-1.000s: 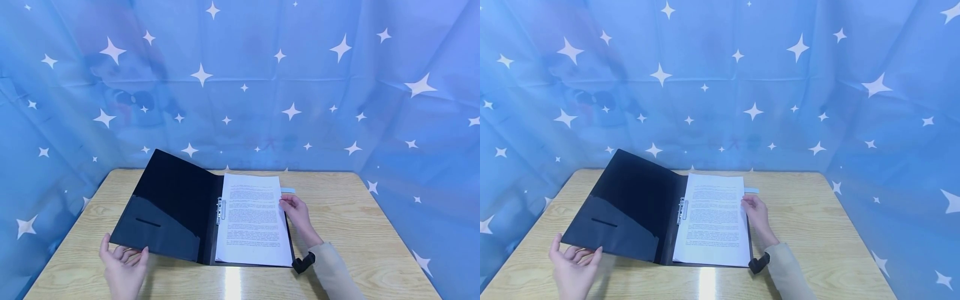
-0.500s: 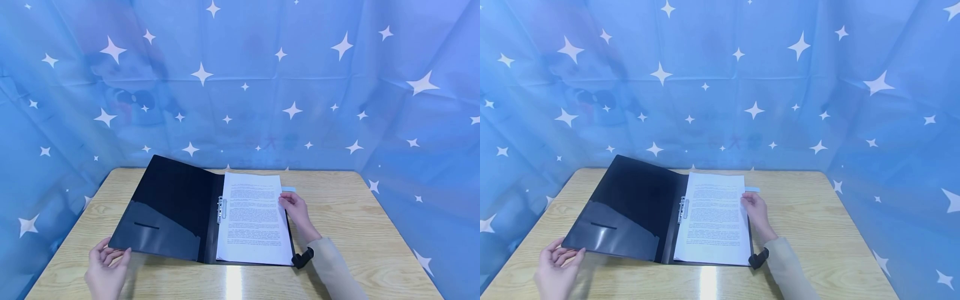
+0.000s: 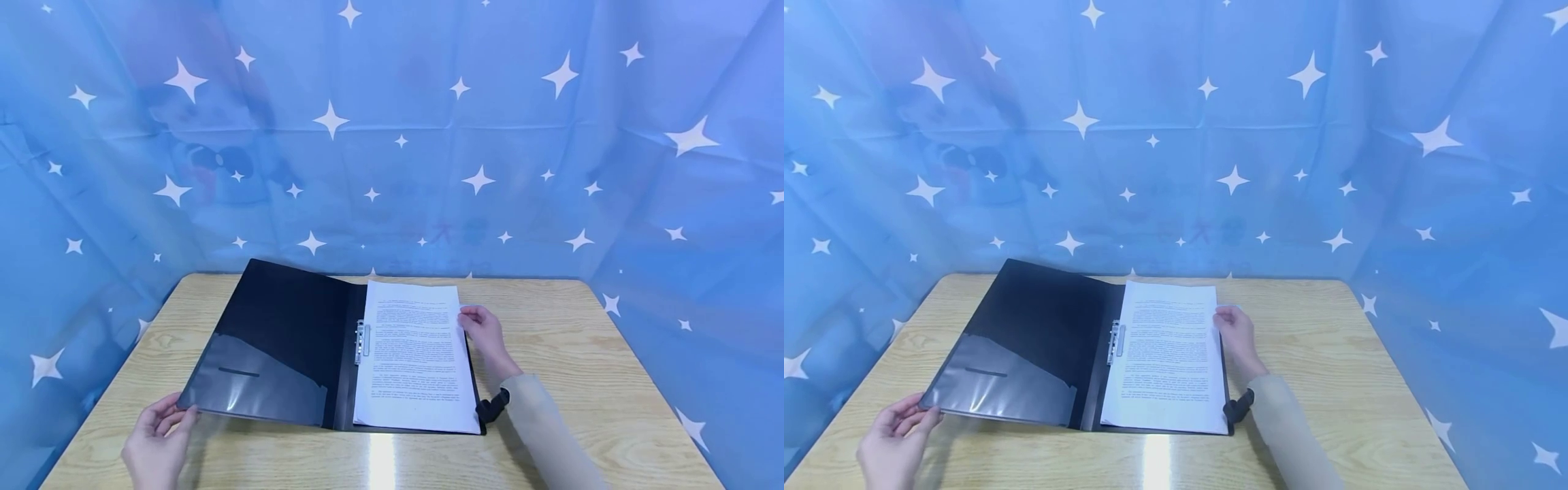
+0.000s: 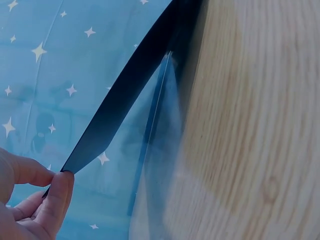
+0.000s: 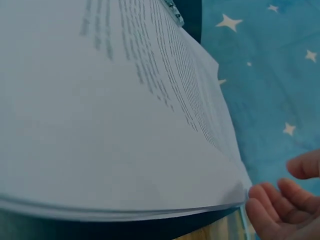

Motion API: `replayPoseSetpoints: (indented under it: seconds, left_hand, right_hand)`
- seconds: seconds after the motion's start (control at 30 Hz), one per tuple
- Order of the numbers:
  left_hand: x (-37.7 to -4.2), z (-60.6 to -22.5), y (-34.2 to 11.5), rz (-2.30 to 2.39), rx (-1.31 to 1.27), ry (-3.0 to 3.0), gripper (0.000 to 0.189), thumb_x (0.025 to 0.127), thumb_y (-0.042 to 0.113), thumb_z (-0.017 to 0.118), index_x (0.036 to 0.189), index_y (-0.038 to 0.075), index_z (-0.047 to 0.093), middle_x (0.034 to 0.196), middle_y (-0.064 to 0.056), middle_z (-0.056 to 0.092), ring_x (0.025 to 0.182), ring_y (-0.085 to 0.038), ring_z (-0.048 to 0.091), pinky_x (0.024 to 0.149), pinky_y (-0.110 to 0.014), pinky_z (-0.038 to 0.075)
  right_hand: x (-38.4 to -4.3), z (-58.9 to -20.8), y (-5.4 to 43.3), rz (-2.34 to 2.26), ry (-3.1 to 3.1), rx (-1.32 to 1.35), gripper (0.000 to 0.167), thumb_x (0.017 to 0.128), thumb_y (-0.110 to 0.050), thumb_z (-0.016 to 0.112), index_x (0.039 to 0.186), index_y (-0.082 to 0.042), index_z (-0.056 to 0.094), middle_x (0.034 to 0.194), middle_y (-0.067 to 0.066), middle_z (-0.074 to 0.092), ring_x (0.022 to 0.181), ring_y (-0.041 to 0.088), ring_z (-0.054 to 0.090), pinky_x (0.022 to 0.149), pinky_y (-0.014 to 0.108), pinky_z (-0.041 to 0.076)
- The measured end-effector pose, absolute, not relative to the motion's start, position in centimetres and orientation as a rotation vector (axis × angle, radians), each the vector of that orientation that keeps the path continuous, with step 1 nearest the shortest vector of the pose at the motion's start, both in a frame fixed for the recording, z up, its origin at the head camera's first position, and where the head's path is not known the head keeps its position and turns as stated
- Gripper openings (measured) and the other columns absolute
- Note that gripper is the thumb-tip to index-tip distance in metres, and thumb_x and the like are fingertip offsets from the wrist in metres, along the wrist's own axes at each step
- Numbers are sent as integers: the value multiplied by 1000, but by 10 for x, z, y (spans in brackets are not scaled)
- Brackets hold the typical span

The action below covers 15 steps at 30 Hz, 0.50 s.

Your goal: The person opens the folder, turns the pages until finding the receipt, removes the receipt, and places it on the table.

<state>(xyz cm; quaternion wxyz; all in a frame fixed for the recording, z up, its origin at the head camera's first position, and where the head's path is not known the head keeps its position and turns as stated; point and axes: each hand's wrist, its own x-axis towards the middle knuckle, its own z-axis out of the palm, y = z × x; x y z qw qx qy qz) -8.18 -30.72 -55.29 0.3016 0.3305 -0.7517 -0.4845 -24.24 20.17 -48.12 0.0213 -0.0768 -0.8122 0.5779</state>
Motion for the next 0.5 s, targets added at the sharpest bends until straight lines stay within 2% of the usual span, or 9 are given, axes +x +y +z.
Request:
replayPoseSetpoints:
  seconds: [0.27, 0.4, 0.5]
  left_hand:
    - [-78, -543, -316, -1614, 860, -1908, 24, 75, -3, 72, 97, 6, 67, 72, 10, 66, 59, -2, 64, 53, -17, 50]
    - [-75, -536, -314, -1669, 873, -1911, 20, 77, -2, 71, 90, 12, 67, 69, 11, 66, 58, -3, 65, 54, -19, 51]
    - [-70, -522, -309, -1700, 841, -1946, 19, 77, -4, 70, 90, 10, 66, 68, 12, 65, 58, -3, 65, 55, -19, 51]
  right_hand:
    - [-264, -479, 205, 1726, -2521, -270, 29, 93, -11, 53, 116, 6, 54, 104, 18, 57, 93, 24, 54, 74, 26, 44]
    - [-274, -478, 205, 1729, -2525, -301, 31, 92, -11, 53, 117, 7, 54, 105, 19, 57, 93, 25, 55, 78, 31, 46]
    - [-281, -479, 205, 1768, -2501, -333, 32, 92, -11, 53, 118, 7, 53, 106, 19, 57, 94, 26, 55, 82, 37, 47]
